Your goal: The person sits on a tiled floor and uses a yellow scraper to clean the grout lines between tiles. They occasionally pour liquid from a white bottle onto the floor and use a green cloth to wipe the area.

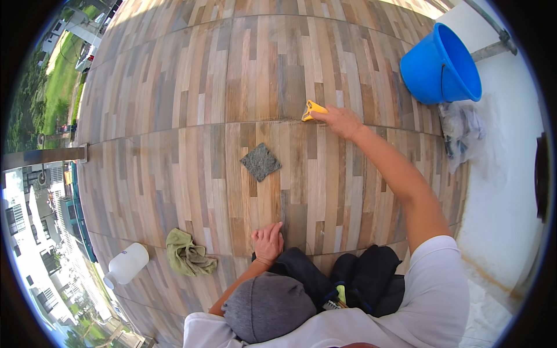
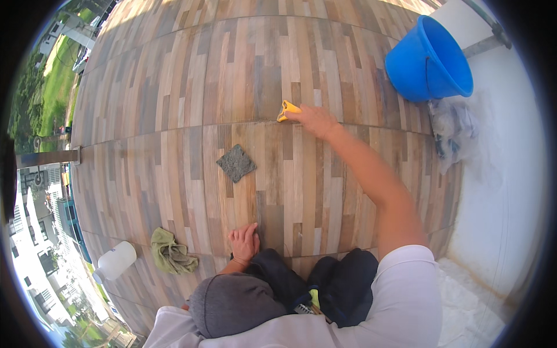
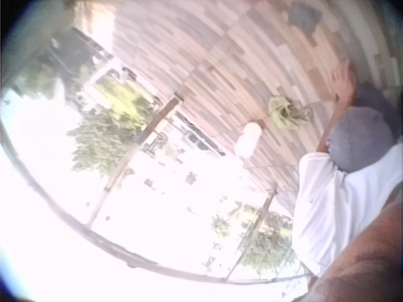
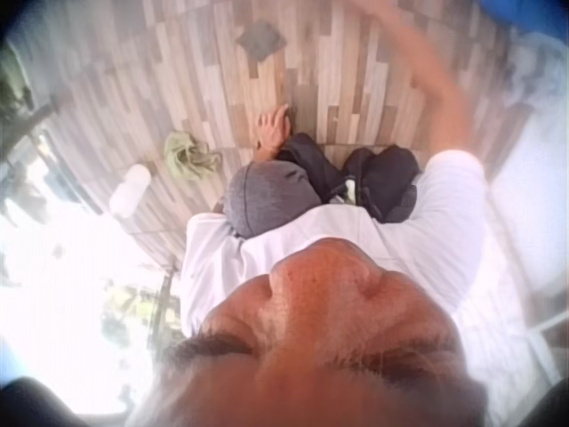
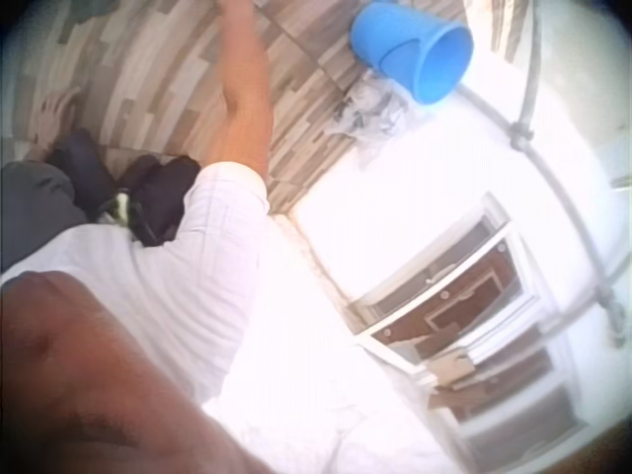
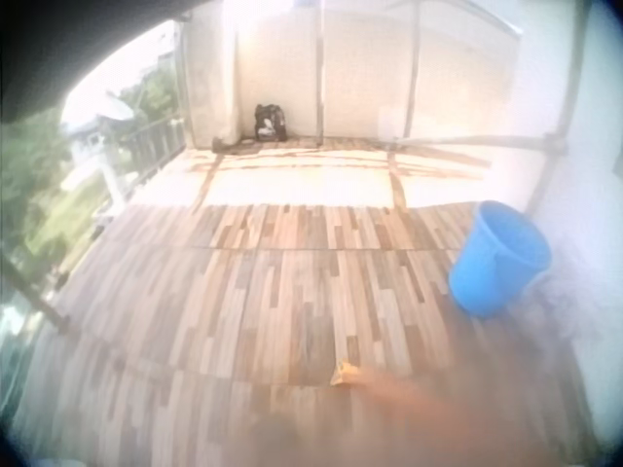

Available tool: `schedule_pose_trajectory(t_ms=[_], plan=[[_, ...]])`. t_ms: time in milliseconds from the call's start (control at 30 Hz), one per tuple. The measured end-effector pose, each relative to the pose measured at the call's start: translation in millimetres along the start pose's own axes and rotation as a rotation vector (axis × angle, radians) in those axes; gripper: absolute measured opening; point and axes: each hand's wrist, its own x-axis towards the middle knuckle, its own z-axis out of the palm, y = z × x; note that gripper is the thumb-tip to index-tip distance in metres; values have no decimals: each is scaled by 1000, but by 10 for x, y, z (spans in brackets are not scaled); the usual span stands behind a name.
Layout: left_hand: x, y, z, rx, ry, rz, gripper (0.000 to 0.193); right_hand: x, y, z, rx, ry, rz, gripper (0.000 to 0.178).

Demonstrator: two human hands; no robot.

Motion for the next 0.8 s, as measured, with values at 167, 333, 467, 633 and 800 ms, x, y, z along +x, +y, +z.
schedule_pose_trajectory(t_ms=[167, 333, 467, 633, 800], plan=[[33, 27, 9, -8, -23, 23, 40, -19, -186, -124, -31, -60, 73, 43], [6, -18, 33, -1, -16, 23, 40, 210, -344, -52, 14, 12, 54, 43], [1, 4, 6, -12, -7, 10, 41, -34, -97, -80, -10, -43, 28, 44], [50, 23, 5, -11, -21, 36, 41, 114, -298, -67, -12, -39, 33, 44], [13, -4, 11, -16, -29, 19, 42, 359, -516, 4, 3, 14, 26, 44]])
